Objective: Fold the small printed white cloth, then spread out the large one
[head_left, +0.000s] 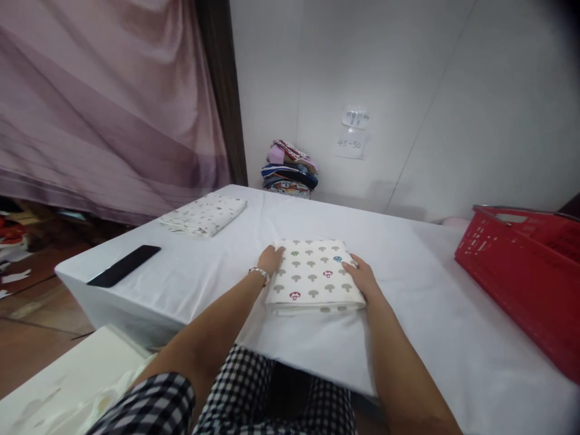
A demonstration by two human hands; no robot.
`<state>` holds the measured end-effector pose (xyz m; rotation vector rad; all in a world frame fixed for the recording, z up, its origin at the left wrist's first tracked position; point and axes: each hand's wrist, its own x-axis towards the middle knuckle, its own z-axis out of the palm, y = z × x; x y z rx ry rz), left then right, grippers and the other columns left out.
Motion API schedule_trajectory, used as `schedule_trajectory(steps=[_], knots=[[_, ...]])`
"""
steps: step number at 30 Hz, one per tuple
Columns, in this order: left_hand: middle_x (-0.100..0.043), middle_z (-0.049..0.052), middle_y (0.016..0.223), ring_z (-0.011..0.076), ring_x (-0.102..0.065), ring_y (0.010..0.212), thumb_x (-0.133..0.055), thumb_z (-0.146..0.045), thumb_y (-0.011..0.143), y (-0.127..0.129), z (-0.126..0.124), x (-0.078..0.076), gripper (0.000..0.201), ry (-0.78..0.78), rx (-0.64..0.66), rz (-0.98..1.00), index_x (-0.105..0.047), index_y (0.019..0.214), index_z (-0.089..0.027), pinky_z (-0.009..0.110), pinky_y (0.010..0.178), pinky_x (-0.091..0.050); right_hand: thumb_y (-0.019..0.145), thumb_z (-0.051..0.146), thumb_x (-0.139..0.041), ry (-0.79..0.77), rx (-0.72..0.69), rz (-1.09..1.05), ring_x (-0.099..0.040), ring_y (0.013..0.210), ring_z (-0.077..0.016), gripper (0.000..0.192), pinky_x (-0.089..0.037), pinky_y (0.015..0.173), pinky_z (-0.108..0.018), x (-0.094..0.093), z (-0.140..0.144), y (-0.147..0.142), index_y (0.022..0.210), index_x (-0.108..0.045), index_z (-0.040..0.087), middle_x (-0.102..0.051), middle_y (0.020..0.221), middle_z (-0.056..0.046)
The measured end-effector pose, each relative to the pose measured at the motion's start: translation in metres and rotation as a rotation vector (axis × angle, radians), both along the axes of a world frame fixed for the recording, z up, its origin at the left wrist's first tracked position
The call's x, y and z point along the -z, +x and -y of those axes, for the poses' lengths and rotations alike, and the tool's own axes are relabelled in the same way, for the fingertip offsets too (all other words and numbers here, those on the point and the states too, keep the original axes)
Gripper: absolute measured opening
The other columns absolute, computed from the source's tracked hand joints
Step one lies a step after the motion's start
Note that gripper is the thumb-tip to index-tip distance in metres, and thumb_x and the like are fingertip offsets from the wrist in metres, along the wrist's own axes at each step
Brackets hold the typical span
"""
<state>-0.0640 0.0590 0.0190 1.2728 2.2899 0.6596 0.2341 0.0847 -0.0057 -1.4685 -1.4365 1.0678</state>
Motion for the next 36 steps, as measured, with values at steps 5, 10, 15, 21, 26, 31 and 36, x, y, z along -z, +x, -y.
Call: schedule_trajectory(steps=[5,10,15,21,26,31,36], knots=[[-0.062,0.02,0.116,0.0288,-0.059,0.108,-0.036,-0.049,0.09,0.004,-0.001,0.007,0.043,-0.007,0.028,-0.049,-0.055,0.105,-0.015,0.034,0.083,-0.043,0.07,0.043,-0.067,0.002,-0.044,0.107,-0.06,0.107,-0.026,0.057,-0.044,0.096,-0.039,0.003,-0.003,0.004,0.121,-0.06,0.019,-0.067,0.113,-0.007],[-0.061,0.02,0.116,0.0295,-0.058,0.109,-0.027,-0.047,0.093,0.005,0.004,0.007,0.046,-0.012,0.038,-0.087,-0.054,0.108,-0.013,0.036,0.086,-0.042,0.073,0.043,-0.063,0.049,0.003,0.275,-0.056,0.113,-0.027,0.053,-0.039,0.101,-0.039,-0.002,0.002,0.005,0.121,-0.061,0.021,-0.062,0.122,-0.008],[-0.063,0.019,0.111,0.0272,-0.06,0.106,-0.025,-0.041,0.095,0.01,0.007,0.002,0.044,-0.024,0.026,-0.121,-0.055,0.109,-0.012,0.036,0.087,-0.042,0.082,0.039,-0.052,0.21,0.019,0.442,-0.047,0.125,-0.0252,0.049,-0.034,0.107,-0.04,-0.009,0.013,0.001,0.126,-0.056,0.019,-0.054,0.133,-0.009],[-0.065,0.02,0.107,0.0259,-0.062,0.103,-0.025,-0.034,0.096,0.012,0.009,-0.003,0.042,-0.017,0.036,-0.14,-0.056,0.109,-0.009,0.035,0.086,-0.044,0.088,0.036,-0.046,0.343,-0.122,0.565,-0.037,0.133,-0.0229,0.046,-0.03,0.11,-0.037,-0.023,0.027,-0.032,0.129,-0.052,0.017,-0.047,0.139,-0.01],[-0.066,0.021,0.105,0.0268,-0.064,0.1,-0.027,-0.028,0.094,0.013,0.01,-0.002,0.04,0.017,0.022,-0.131,-0.05,0.121,-0.009,0.036,0.083,-0.046,0.089,0.039,-0.047,0.282,-0.252,0.82,-0.031,0.135,-0.0276,0.049,-0.028,0.107,-0.042,-0.042,-0.001,-0.074,0.132,-0.046,0.014,-0.042,0.143,-0.015],[-0.067,0.02,0.102,0.0282,-0.066,0.095,-0.032,-0.022,0.091,0.012,0.009,0.001,0.046,0.041,0.006,-0.118,-0.035,0.135,-0.009,0.038,0.079,-0.047,0.09,0.057,-0.035,0.098,-0.278,0.918,-0.017,0.141,-0.0328,0.071,-0.015,0.111,-0.048,-0.038,-0.028,-0.128,0.139,-0.036,0.006,-0.025,0.151,-0.02],[-0.068,0.021,0.098,0.0284,-0.067,0.092,-0.042,-0.026,0.088,0.005,0.008,0.007,0.056,0.076,0.048,-0.104,-0.029,0.138,-0.005,0.036,0.078,-0.048,0.093,0.058,-0.027,0.29,-0.489,0.797,-0.024,0.139,-0.0277,0.064,-0.016,0.112,-0.045,-0.026,-0.019,-0.197,0.133,-0.045,0.011,-0.034,0.148,-0.016]])
